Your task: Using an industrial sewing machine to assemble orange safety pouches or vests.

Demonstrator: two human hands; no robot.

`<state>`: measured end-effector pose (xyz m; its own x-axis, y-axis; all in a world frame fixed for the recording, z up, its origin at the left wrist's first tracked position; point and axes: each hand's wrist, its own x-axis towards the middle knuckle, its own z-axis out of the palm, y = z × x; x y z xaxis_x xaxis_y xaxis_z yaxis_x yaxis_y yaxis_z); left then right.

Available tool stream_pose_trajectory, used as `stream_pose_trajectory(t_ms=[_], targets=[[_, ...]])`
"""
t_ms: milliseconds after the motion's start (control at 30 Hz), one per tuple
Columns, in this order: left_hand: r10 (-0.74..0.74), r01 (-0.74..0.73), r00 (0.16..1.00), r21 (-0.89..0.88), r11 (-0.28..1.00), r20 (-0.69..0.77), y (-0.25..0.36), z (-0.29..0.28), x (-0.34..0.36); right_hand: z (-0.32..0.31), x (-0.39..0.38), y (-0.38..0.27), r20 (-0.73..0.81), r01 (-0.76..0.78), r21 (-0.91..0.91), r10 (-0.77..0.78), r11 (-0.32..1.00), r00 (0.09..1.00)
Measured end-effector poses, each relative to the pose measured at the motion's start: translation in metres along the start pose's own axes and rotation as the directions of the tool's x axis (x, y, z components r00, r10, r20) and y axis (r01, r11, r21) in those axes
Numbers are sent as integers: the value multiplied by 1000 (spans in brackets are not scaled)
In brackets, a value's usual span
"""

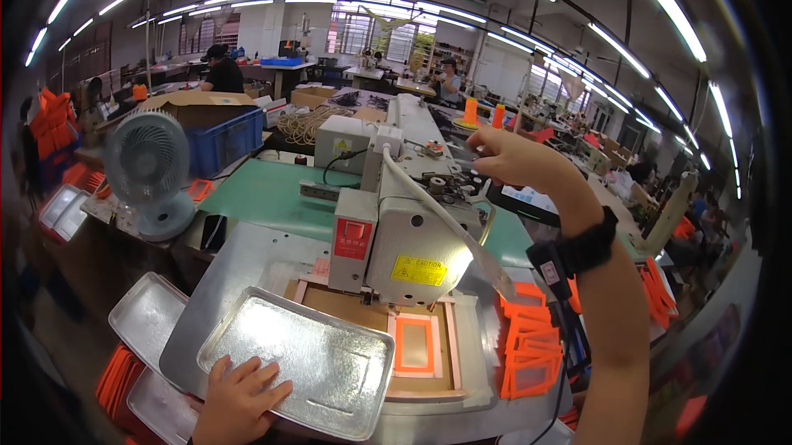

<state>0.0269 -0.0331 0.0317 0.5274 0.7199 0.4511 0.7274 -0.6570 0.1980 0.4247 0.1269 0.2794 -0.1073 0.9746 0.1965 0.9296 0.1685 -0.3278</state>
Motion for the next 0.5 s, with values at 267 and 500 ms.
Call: stream_pose_trajectory(t_ms=[267, 500], targets=[[12, -12, 999, 26, 1000, -30, 3, 1, -8, 15, 2, -7, -98, 406, -102, -415, 908, 905], [17, -17, 999, -4, 1000, -34, 5, 3, -17, 82, -146, -56, -97, 434, 304, -426, 848, 900]])
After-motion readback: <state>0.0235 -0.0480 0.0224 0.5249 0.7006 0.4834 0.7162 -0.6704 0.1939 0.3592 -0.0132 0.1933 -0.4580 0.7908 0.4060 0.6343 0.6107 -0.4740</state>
